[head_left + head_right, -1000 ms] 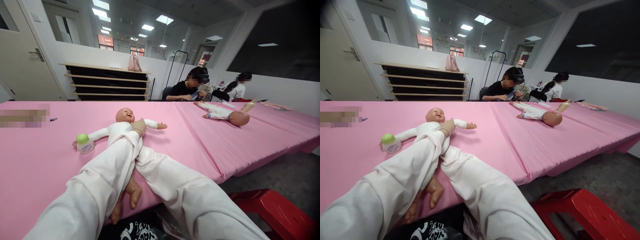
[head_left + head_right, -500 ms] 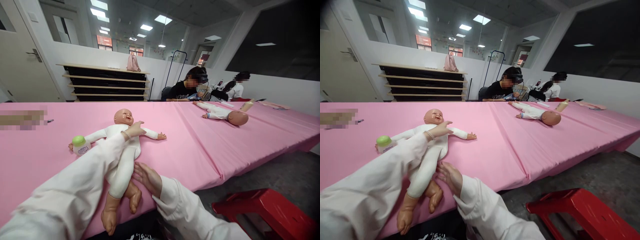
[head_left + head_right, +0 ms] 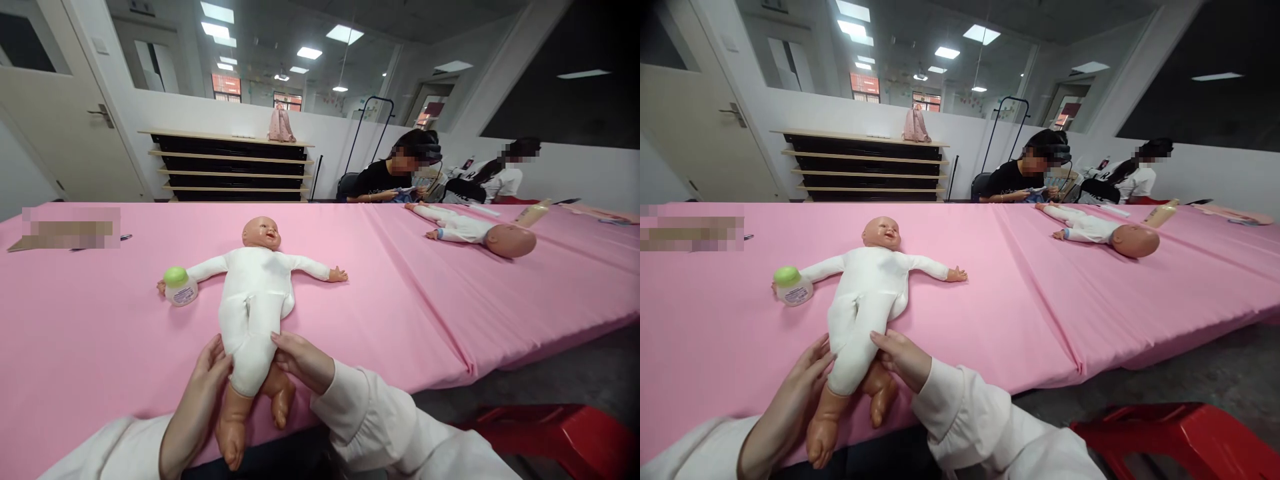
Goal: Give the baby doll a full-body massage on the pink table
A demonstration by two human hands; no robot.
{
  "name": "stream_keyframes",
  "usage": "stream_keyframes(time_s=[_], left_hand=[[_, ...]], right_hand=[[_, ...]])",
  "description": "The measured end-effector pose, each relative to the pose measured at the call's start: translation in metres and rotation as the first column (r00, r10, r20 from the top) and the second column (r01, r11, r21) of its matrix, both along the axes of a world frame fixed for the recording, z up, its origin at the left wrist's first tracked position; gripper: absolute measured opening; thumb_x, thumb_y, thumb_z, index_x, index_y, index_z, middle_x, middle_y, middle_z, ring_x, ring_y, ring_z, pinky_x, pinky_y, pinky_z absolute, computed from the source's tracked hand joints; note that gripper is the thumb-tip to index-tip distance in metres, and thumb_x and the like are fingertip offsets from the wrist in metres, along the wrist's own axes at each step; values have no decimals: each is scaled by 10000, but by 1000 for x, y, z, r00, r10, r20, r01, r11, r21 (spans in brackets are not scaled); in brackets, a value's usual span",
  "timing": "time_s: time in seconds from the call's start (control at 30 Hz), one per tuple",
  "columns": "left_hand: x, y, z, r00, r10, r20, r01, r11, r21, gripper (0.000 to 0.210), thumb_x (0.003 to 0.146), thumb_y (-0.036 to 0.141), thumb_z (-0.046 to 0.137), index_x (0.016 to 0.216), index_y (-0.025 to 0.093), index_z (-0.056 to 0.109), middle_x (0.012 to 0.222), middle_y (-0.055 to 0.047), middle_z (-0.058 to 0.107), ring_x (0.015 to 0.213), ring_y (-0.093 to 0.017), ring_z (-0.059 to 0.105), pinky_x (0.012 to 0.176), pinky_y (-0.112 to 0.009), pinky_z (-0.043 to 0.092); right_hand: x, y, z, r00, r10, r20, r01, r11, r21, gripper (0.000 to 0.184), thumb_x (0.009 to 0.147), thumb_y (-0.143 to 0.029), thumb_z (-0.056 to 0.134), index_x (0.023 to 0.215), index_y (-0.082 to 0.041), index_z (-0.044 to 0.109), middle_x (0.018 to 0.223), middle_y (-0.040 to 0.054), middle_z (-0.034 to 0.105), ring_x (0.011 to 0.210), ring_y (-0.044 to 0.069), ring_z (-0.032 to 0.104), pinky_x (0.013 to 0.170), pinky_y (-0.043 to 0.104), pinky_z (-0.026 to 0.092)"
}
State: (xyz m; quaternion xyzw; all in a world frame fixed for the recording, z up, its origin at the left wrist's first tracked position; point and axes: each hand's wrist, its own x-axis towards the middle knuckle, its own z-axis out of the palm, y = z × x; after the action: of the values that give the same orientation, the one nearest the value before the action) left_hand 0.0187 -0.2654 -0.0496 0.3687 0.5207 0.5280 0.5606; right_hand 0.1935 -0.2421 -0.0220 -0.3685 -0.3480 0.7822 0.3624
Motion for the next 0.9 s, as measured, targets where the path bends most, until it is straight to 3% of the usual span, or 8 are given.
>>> stream_keyframes(time_s=[0.13,0.27,0.37,0.53,0.7,0.8,0.9], left_hand=[[12,3,17,982,-138,130,137,990,20,498,749,381,576,1205,201,483,1226,-84,525,1096,-255,519,927,-372,432],[9,8,16,971,-179,157,172,983,56,545,764,380,579,1258,199,436,1259,-97,497,1125,-261,497,943,-374,421],[1,13,15,981,-171,91,163,982,91,550,781,375,573,1284,243,396,1319,-65,443,1187,-237,441,980,-350,390],[-14,17,21,988,-147,-42,150,984,98,517,784,414,558,1259,252,434,1346,-34,415,1217,-219,408,1032,-325,329],[-20,14,10,977,-158,-141,172,981,90,527,784,455,541,1261,261,425,1372,-23,374,1262,-199,344,1068,-299,267],[-24,16,6,963,-160,-218,179,981,73,531,794,479,512,1270,267,408,1386,-17,342,1290,-193,289,1093,-302,211],[-32,33,12,949,-43,-311,68,995,70,564,814,486,471,1319,276,333,1399,-19,310,1293,-206,276,1094,-352,204]], right_hand=[[-9,2,5,994,10,-106,-18,997,-75,554,714,-471,619,1141,-128,536,1026,104,634,978,229,592,887,388,425],[-9,0,2,991,-23,-135,8,994,-109,491,724,-434,604,1099,-119,571,1004,107,646,979,233,592,895,385,428],[-2,-3,-4,986,-58,-159,46,996,-79,424,738,-402,585,1039,-104,606,1005,113,648,981,227,593,929,377,408],[14,-12,-14,986,-157,-63,151,984,-95,393,717,-396,629,949,-79,609,917,135,658,839,221,630,820,368,463],[18,-20,-27,970,-243,18,243,970,-15,420,658,-409,695,944,-124,580,854,78,645,756,176,611,701,299,474],[26,-17,-30,944,-320,77,319,948,23,501,645,-409,704,1052,-171,534,1027,79,606,880,185,596,759,303,467],[42,0,-27,886,-424,190,410,906,110,560,660,-386,694,1145,-216,474,1184,83,526,1087,193,516,941,345,390]])
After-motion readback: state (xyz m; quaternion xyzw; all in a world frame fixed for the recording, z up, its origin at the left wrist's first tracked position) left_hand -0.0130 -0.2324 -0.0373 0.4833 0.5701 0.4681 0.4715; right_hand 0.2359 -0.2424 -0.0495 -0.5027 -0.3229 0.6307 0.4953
